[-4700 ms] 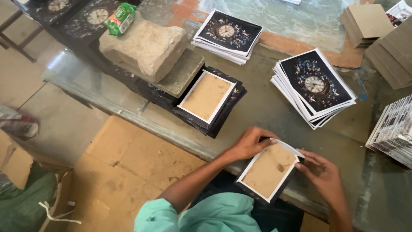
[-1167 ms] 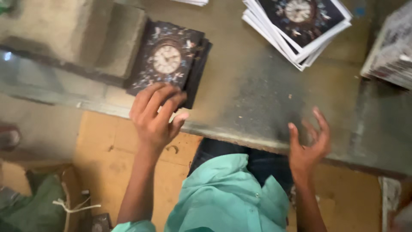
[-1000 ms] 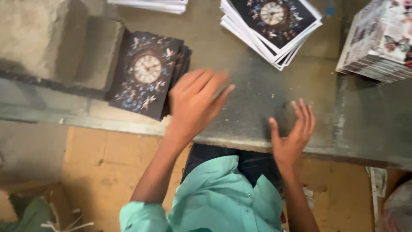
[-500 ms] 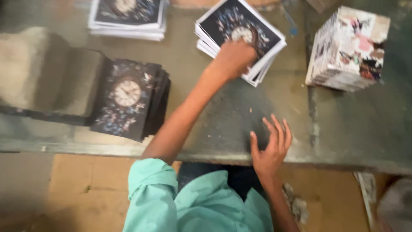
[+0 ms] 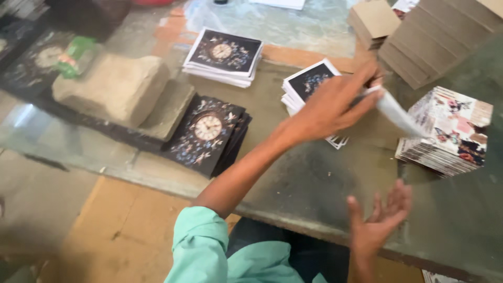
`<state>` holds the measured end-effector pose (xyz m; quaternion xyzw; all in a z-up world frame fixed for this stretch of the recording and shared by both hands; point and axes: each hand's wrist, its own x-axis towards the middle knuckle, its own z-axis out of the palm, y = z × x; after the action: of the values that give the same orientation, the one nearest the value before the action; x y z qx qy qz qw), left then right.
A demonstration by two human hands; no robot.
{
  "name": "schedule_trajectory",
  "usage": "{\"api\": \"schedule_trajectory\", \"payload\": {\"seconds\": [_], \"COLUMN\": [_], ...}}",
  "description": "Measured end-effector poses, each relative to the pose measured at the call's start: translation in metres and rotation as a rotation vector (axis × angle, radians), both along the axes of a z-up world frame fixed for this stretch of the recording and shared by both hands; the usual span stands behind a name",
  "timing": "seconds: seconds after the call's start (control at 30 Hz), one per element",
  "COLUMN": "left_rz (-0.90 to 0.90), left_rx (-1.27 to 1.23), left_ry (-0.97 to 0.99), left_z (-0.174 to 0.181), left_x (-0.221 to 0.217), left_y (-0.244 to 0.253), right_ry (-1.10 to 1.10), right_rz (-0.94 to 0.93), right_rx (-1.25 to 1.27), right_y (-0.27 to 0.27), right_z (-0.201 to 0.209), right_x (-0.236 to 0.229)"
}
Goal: The person repeatedly picks up a printed card with a clock design and a cardboard frame, aligns the card into the frame, and presses the edges to secure it. The person then places the assembled unit on a growing stack on the table.
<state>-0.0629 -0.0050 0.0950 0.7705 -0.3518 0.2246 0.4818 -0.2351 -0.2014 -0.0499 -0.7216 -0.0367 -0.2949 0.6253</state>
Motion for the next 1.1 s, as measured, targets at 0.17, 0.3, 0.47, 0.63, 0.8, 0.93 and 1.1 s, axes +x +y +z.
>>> {"api": "schedule_trajectory", "payload": {"seconds": [0.17, 0.3, 0.47, 0.63, 0.8, 0.93, 1.1], "left_rz": [-0.306, -0.287, -0.714, -1.05, -0.261, 0.111, 0.191], "left_rx": [-0.313, -0.49, 0.125, 0.599, 0.76, 0.761, 0.74], "left_ry": [0.537, 1.012, 1.063, 0.748, 0.526, 0.238, 0.208], "left_z": [-0.005, -0.012, -0.038, -0.085, -0.107, -0.117, -0.138], "left_x": [-0.055, -0.079, -0.082, -0.08, -0.1, -0.121, -0.142], "left_y": [0.009, 0.054, 0.087, 0.061, 0.064, 0.066, 0.06], "right_ry": [0.453, 0.631, 1.005, 0.833, 0.719, 0.264, 0.158], "right_rz": [0.469, 0.507, 0.926, 0.911, 0.525, 0.472, 0.449], "right_rx": [0.506, 0.097, -0.386, -0.776, -1.232, -1.108, -1.168], "right_y": [-0.048, -0.072, -0.071, -0.021, 0.008, 0.015, 0.011], "right_z": [-0.01, -0.002, 0.037, 0.075, 0.085, 0.06, 0.023], "right_x": [0.006, 0.005, 0.015, 0.038, 0.058, 0.064, 0.052]}}
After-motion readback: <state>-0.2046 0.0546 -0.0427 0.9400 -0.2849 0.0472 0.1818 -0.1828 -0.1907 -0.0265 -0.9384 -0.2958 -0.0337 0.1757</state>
